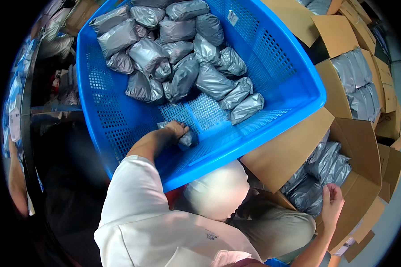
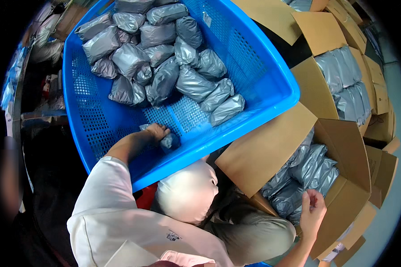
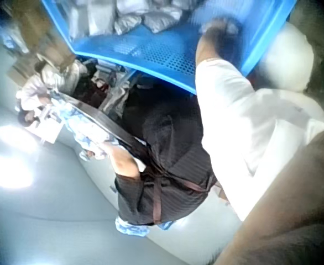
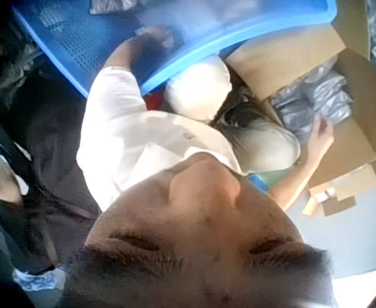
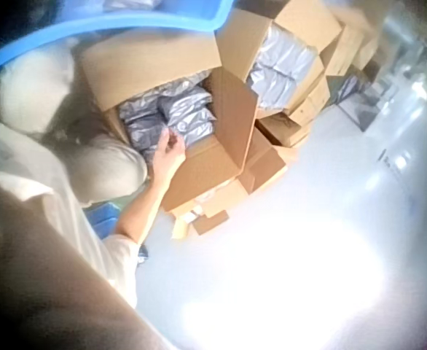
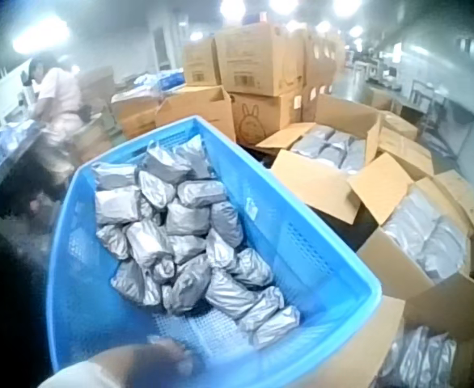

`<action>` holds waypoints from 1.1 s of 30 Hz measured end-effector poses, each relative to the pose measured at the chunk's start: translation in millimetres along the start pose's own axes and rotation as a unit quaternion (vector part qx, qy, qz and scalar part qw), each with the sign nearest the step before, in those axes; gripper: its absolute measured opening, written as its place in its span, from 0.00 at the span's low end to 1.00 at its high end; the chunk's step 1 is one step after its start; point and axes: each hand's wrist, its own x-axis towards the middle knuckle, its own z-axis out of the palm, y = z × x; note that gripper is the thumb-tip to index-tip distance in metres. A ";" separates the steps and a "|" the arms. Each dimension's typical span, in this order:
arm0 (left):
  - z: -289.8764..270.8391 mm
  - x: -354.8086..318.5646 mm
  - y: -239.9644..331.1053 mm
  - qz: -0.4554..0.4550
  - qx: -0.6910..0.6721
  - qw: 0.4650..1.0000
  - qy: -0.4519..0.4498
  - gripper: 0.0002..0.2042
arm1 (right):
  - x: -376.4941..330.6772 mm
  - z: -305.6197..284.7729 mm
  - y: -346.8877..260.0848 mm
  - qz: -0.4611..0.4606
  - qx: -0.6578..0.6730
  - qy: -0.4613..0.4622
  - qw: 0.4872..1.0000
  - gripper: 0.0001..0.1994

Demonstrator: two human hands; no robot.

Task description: The person transfers padded gray mailers from a blue plastic crate into a cardboard box, arranging them in rows, then walks to a storage area to stack the box and pick up a set of shipping labels.

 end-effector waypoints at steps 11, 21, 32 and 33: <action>-295.4 -184.3 -22.1 0.274 -0.652 0.632 0.317 0.34 | 48.3 54.0 -180.8 -0.264 0.415 -0.143 0.859 0.50; -208.8 -18.2 -67.6 -0.277 -0.371 0.722 0.514 0.54 | 60.1 14.1 -106.7 -0.122 0.580 -0.085 0.801 0.36; -134.3 -10.5 -91.9 -0.314 -0.336 0.784 0.417 0.47 | 4.1 -75.3 87.2 0.197 0.141 -0.062 0.968 0.47; -155.0 -25.8 -91.8 -0.327 -0.330 0.781 0.416 0.49 | 10.4 -73.3 96.4 0.199 0.069 -0.118 0.970 0.50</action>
